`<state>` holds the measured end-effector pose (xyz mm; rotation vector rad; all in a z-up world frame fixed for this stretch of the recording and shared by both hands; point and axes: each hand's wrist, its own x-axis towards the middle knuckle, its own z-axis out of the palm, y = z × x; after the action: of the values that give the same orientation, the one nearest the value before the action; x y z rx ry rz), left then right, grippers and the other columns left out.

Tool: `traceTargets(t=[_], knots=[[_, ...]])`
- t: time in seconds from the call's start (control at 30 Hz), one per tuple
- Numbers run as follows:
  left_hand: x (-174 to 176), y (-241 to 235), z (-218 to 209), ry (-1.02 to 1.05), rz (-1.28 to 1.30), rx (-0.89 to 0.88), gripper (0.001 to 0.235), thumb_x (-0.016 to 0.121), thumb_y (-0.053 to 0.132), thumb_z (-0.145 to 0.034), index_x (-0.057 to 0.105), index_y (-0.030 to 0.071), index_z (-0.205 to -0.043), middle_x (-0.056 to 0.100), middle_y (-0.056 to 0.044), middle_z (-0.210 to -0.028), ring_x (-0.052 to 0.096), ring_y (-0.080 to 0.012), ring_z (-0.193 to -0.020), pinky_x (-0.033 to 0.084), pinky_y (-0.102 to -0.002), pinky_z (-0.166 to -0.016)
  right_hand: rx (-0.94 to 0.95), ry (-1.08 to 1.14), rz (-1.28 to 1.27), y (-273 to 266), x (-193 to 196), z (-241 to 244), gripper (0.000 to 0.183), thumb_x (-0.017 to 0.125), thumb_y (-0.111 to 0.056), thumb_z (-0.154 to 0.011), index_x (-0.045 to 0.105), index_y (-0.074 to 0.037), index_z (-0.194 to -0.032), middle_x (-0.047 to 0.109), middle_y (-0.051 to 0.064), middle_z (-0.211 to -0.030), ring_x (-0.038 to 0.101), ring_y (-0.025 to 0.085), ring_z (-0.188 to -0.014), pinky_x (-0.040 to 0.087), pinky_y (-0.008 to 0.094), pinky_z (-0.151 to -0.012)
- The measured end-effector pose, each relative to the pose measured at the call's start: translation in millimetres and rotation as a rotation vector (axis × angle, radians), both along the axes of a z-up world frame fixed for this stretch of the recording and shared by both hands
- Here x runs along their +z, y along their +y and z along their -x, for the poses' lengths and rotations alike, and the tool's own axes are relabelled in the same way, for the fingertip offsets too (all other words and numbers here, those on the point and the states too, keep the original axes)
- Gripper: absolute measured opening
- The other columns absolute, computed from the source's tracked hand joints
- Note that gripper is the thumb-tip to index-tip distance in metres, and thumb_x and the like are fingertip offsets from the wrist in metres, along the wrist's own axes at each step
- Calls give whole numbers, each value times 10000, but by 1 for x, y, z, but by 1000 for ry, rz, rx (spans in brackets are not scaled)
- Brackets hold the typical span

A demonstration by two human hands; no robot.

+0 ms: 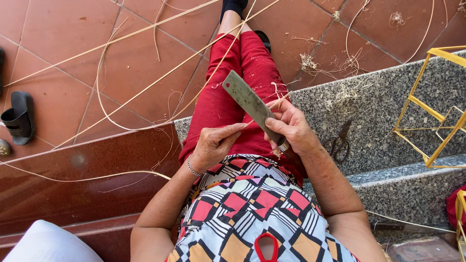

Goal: The person sits on a tiled floor and uses a large knife to shave thin strips from long bamboo rods. They repeatedly draw the knife along the rods to peel off fine shavings, occasionally pausing to adjust the rod or inspect the edge.

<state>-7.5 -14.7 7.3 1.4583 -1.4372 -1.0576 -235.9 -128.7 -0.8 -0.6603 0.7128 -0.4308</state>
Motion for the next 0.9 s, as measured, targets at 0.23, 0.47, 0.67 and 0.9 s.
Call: traceTargets(t=[0.23, 0.47, 0.67, 0.9], knots=[[9, 1, 3, -34, 121, -43, 308, 704, 5, -957, 703, 62, -1259, 759, -151, -1151, 786, -248, -996, 639, -312, -839, -70, 8, 26, -3, -9, 4, 179, 611, -50, -1009, 530, 9, -1157, 684, 142, -826, 644, 151, -527, 534, 266, -427], [11, 2, 1, -89, 121, -44, 297, 701, 1, -956, 710, 65, -1246, 767, -142, -1132, 789, -235, -973, 645, -301, -827, -125, -21, 31, -14, -15, 14, 163, 627, -46, -1003, 540, -6, -1135, 681, 146, -776, 633, 169, -515, 510, 259, -441], [12, 10, -12, -16, 62, -21, 262, 676, 12, -983, 708, 49, -1240, 769, -154, -1144, 784, -184, -965, 629, -272, -813, -382, 148, 161, -47, -33, 49, 152, 569, -107, -1052, 536, -53, -1191, 661, 90, -765, 608, 141, -531, 493, 276, -414], [-10, 6, -15, 156, -90, 39, 229, 672, 69, -1026, 698, -14, -1237, 782, -66, -942, 698, -44, -786, 561, -215, -660, -469, -436, -27, -70, -42, 90, 462, 555, -213, -1147, 434, 34, -1518, 660, 68, -744, 575, 126, -511, 497, 277, -460]])
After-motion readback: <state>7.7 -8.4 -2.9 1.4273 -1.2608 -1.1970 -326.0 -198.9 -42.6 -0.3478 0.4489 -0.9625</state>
